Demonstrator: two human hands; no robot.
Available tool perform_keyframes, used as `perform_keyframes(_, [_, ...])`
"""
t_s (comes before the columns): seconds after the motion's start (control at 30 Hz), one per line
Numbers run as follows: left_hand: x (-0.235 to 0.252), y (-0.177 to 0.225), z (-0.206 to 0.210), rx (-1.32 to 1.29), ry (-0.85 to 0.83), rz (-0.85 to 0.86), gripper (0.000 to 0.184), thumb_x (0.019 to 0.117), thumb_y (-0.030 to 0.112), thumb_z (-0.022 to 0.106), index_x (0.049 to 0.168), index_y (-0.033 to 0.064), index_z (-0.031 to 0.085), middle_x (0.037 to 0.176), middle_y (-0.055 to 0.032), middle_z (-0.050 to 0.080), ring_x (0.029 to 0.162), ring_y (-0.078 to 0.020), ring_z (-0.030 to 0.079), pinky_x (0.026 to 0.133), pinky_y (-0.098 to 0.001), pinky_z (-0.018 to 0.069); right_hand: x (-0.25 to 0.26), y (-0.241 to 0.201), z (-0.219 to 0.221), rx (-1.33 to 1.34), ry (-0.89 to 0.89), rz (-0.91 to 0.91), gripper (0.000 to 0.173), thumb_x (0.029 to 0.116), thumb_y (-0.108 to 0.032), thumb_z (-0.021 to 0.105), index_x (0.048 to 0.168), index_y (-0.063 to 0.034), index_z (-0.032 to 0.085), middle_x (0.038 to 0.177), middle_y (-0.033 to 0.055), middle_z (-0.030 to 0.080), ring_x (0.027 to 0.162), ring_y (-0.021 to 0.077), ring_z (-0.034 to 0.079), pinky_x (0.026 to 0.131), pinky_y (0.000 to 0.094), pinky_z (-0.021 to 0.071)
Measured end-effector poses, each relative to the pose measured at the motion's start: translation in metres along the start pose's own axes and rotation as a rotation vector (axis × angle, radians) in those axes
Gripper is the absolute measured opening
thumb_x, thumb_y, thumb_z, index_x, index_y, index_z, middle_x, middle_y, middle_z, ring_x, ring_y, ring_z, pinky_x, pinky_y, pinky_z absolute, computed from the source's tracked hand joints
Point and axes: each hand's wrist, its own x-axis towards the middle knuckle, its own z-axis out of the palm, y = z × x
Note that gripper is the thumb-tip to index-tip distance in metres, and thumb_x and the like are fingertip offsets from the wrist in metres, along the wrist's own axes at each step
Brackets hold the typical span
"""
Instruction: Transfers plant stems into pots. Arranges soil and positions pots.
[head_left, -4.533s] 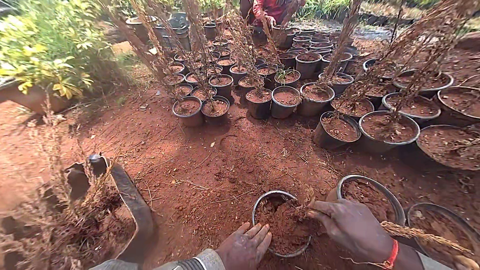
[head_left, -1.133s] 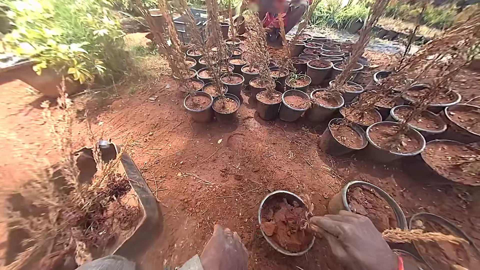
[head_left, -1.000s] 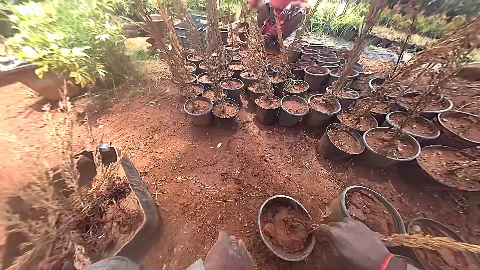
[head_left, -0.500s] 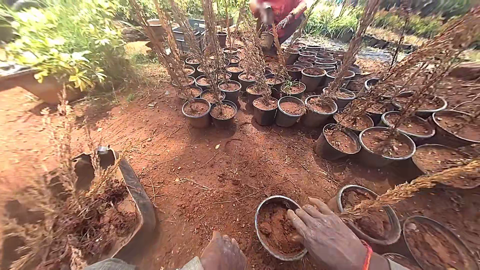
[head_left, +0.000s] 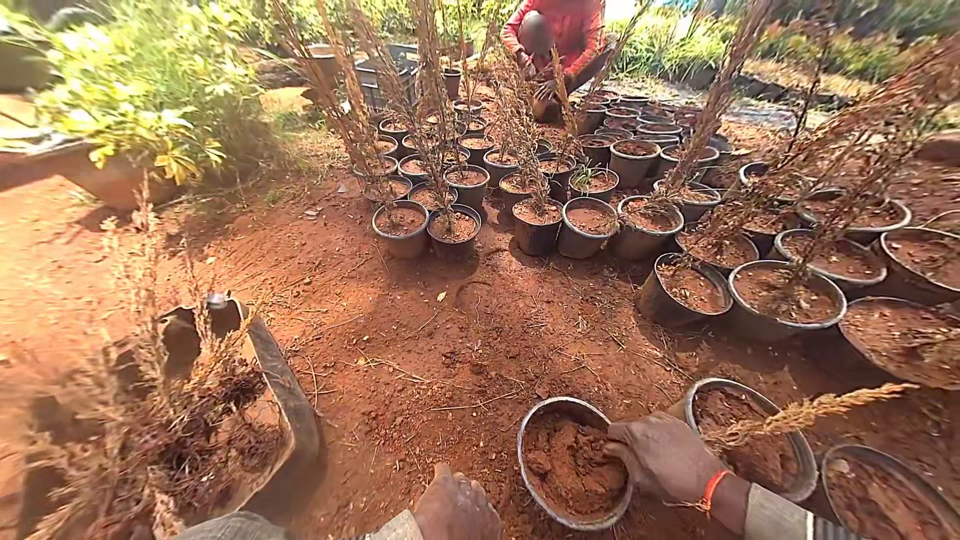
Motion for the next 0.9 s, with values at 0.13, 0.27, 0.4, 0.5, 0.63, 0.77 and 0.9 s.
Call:
perform_keyframes(0.13, [-0.013,0.003,-0.015,-0.014,-0.061,0.007,0.044,0.1063,0.012,0.051,0.146,-0.0077,0.048,0.150,-0.0305,0.049,0.137,-0.0504,0.049,0.108,-0.0671,0.0399,-0.026,0.003,0.015,-0.030,0.689,-0.225,0.030,0.0934,-0.033,0.056,0.078,-0.0123,0.071,0.072,0.0071,0.071,0.067,0.0280,0.072,0.063,0.0505,0.0551])
perform_keyframes(0.27, [-0.005,-0.001,0.001,-0.039,0.034,0.001,0.038,0.1035,0.012,0.055,0.138,-0.0047,0.056,0.139,-0.0289,0.058,0.128,-0.0487,0.057,0.102,-0.0665,0.0452,-0.064,0.005,-0.010,-0.208,0.958,-0.338,0.028,0.0990,-0.024,0.049,0.088,-0.0114,0.072,0.071,0.0053,0.068,0.067,0.0243,0.068,0.073,0.0452,0.0545])
perform_keyframes(0.4, [-0.004,0.000,-0.005,-0.033,0.016,0.023,0.039,0.1036,0.014,0.056,0.138,-0.0044,0.055,0.142,-0.0288,0.056,0.129,-0.0482,0.056,0.102,-0.0665,0.0452,-0.049,-0.003,0.042,-0.284,0.746,-0.370,0.014,0.0937,-0.009,0.057,0.093,-0.0071,0.072,0.068,0.0075,0.066,0.062,0.0257,0.067,0.073,0.0449,0.0555])
perform_keyframes(0.5, [-0.002,-0.001,-0.007,-0.021,0.032,0.036,0.043,0.1037,0.018,0.057,0.140,-0.0047,0.054,0.142,-0.0288,0.056,0.129,-0.0481,0.056,0.101,-0.0670,0.0452,-0.022,0.007,0.056,-0.096,0.288,-0.199,0.019,0.0955,-0.018,0.059,0.094,-0.0060,0.073,0.084,0.0162,0.074,0.080,0.0369,0.073,0.080,0.0565,0.0539])
perform_keyframes(0.63, [0.010,-0.010,0.004,-0.078,0.019,0.007,0.045,0.1023,0.022,0.063,0.139,-0.0026,0.055,0.140,-0.0280,0.058,0.132,-0.0500,0.053,0.101,-0.0691,0.0457,-0.016,0.017,0.022,0.196,0.365,-0.044,0.029,0.0999,-0.032,0.056,0.103,-0.0125,0.076,0.092,0.0165,0.076,0.088,0.0411,0.074,0.074,0.0632,0.0550])
perform_keyframes(0.77, [0.027,-0.012,0.002,-0.099,-0.045,-0.139,0.049,0.0986,0.016,0.067,0.141,-0.0048,0.054,0.144,-0.0321,0.054,0.137,-0.0553,0.046,0.102,-0.0753,0.0407,-0.026,0.016,-0.002,0.360,0.562,-0.041,0.029,0.0944,-0.032,0.058,0.092,-0.0113,0.078,0.079,0.0128,0.074,0.077,0.0355,0.073,0.066,0.0605,0.0536])
perform_keyframes(0.9, [0.022,-0.008,0.001,-0.052,-0.027,-0.113,0.041,0.1010,0.010,0.059,0.139,-0.0046,0.055,0.140,-0.0303,0.057,0.131,-0.0510,0.053,0.103,-0.0699,0.0427,-0.053,0.020,-0.015,0.039,1.037,-0.206,0.036,0.0942,-0.035,0.048,0.086,-0.0177,0.079,0.075,0.0007,0.074,0.065,0.0209,0.071,0.058,0.0444,0.0549])
